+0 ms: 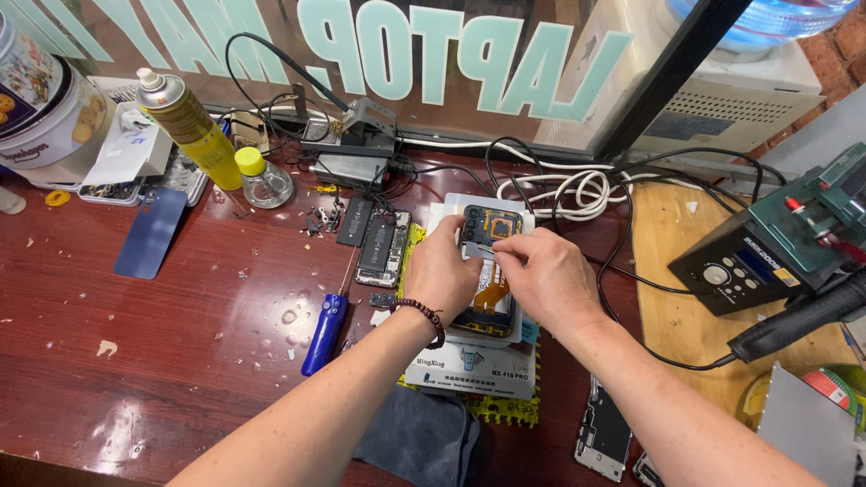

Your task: The person holds a smartphone, removes its back cover to expose the internal components, then works on the opened device on the bench, prying and lifting the battery and other internal parts, and handles the separated frame and cover while using a screwdriver.

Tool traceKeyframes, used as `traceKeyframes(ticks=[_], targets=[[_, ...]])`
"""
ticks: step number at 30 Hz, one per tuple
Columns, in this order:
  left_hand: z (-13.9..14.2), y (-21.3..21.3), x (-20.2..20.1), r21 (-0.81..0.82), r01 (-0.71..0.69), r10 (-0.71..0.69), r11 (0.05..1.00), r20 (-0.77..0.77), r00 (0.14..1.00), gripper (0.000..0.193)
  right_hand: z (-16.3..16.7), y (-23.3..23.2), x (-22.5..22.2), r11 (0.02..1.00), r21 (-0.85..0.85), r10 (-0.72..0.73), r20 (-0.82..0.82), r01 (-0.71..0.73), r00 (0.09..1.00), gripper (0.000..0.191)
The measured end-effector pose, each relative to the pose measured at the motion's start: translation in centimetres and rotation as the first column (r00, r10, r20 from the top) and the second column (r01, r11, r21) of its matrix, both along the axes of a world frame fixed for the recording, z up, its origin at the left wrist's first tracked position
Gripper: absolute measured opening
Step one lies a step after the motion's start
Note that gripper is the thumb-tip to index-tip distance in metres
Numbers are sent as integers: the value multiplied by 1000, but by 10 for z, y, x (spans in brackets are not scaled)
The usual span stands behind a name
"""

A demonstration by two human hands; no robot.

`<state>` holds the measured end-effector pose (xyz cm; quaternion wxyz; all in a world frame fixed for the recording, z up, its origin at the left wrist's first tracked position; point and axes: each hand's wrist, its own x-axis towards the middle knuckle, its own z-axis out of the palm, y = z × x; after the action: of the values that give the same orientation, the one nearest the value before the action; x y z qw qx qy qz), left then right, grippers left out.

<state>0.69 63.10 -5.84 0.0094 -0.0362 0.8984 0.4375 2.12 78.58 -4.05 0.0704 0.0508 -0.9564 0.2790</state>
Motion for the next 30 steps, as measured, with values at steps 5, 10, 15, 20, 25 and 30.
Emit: traceKeyframes(ticks=[5,10,15,20,25,30], targets=[[2,-1,-2,12,-1,1,1000,74,997,60,-2,-1,0,998,-57,-16,18,17,1000,19],[1,-1,-2,17,5,-5,1000,44,999,61,-1,-2,-3,999,-43,-25,41,27,999,19],[3,-2,-2,17,7,-8,1000,67,998,61,2,-4,-6,1000,3,-30,55,30,998,19],[5,-2,-1,13,4,-5,1000,73,997,62,3,-8,-4,998,-4,-69,74,70,995,18],[7,-2,-1,16,9,-9,1000,56,998,61,4,-10,-2,996,3,-89,53,89,995,17],[9,-1,0,8,6,-7,1000,101,995,61,-2,-12,3,993,-11,-119,62,120,991,15]])
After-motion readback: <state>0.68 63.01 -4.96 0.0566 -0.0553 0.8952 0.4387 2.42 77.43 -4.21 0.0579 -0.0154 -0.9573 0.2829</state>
